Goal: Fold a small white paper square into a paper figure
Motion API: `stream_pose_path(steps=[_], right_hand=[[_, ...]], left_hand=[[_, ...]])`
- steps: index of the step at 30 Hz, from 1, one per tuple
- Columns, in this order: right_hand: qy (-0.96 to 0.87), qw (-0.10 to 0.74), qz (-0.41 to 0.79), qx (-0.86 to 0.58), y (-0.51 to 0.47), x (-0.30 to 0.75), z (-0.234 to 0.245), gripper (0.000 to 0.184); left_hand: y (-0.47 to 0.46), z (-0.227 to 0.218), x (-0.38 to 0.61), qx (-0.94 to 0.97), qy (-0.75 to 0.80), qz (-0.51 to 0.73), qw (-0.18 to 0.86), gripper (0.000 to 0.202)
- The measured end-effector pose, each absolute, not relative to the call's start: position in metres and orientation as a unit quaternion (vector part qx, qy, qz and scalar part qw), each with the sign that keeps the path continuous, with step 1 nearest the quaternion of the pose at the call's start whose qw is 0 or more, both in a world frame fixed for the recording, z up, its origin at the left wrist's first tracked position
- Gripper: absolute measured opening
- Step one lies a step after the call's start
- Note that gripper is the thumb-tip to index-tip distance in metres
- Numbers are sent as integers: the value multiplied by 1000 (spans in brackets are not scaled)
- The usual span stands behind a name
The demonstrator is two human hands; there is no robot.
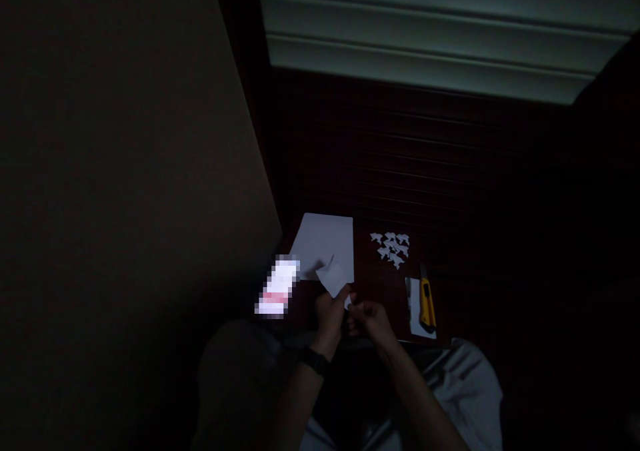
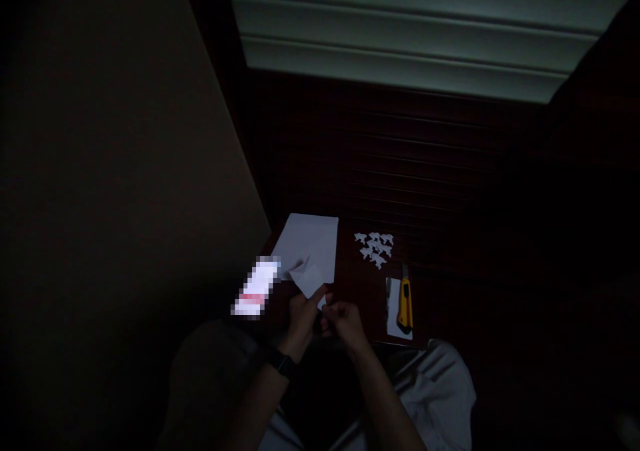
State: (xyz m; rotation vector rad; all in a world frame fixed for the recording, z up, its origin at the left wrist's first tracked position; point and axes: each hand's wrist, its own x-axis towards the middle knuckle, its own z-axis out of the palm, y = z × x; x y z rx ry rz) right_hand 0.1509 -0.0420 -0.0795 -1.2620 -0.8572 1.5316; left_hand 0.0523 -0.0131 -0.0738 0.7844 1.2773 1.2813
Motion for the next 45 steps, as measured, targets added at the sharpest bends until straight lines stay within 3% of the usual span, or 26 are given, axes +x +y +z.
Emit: stream_pose_path(steps=[11,19,31,37,41,45], right_hand=[[-398,485,579,-522,-57,160,-83,36],[-394,542,498,-550,-31,181,-69,35],[-456,469,550,-519,-23,198,-67,29],[-475,472,587,-455,-22,201,-51,55],[-483,416,613,-467,-22,206,-44,61],[-508,418,614,-435,-25,208,-42,59]], left_hand=[[0,-56,45,235,489,595,593,43],[-18,-53,39,339,432,415,726,45],[-24,-61,34,418,442,370,702,36],[-25,-63,32,469,412,318,714,33],[-25,-63,31,481,420,311,704,36],[-24,-64,29,493,408,288,713,36]])
